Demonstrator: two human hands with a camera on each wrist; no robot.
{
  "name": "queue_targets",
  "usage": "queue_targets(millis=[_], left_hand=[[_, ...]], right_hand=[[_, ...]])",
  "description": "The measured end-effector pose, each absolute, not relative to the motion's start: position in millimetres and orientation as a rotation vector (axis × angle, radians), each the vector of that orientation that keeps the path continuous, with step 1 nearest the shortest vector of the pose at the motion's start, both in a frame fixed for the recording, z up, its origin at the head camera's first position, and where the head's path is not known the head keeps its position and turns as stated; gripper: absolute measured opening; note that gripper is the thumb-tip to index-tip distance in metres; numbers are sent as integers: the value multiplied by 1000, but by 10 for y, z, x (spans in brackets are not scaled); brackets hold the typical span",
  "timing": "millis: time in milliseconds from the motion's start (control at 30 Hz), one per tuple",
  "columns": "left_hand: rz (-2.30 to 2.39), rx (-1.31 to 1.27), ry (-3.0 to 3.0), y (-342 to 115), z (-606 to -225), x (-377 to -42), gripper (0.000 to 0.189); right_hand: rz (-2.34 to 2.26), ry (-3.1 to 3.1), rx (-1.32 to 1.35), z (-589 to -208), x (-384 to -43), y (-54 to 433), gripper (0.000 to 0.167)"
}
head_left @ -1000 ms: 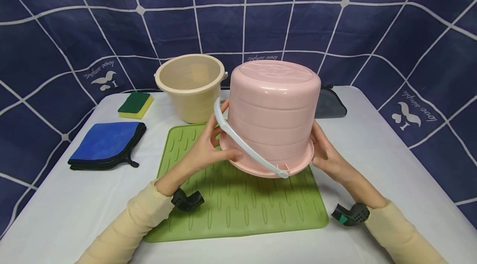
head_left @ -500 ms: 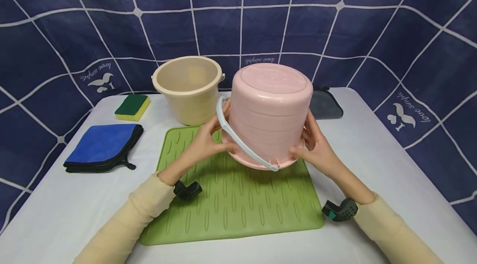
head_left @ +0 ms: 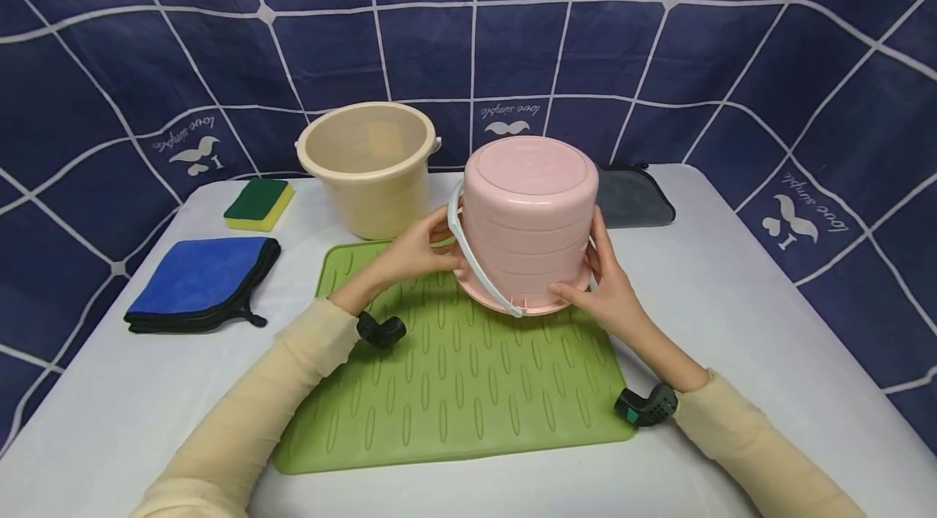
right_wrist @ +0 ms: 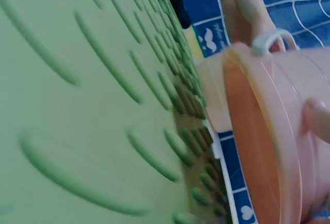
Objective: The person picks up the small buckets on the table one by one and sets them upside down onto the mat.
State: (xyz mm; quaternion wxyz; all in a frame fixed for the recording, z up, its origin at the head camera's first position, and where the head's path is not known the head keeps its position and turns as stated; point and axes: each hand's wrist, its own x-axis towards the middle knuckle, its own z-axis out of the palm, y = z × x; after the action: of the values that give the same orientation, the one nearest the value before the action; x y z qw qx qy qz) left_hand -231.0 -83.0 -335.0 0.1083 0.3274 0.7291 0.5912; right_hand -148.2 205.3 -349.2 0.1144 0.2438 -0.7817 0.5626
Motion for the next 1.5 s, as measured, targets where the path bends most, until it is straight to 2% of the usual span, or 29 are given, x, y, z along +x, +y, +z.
queue_targets(millis=[200, 400, 633, 933, 1200, 1300, 1500], left_hand=[[1805, 870, 1926, -821, -3341, -2481, 62], [1861, 781, 1647, -792, -3378, -2670, 62], [1850, 728, 1537, -772, -3497, -2844, 63], [1850, 722, 1443, -822, -3637, -2962, 64], [1879, 684, 1466, -875, -3693, -2968, 57], [1894, 652, 1482, -861, -3666, -2957, 56], [1927, 578, 1475, -768, -3619, -2977, 38]], right_hand=[[1583, -2309, 585, -3422, -1318, 1917, 104], [1410, -2280, 484, -3555, -1341, 1898, 103], [1419, -2299, 386, -3790, -1422, 1945, 104], [1398, -2362, 416, -3792, -1309, 1858, 95], [1519, -2363, 472, -3558, -1152, 1749, 89], [1561, -2358, 475, -3589, -1165, 1766, 89], [1600, -2348, 474, -3767, -1206, 1815, 92]])
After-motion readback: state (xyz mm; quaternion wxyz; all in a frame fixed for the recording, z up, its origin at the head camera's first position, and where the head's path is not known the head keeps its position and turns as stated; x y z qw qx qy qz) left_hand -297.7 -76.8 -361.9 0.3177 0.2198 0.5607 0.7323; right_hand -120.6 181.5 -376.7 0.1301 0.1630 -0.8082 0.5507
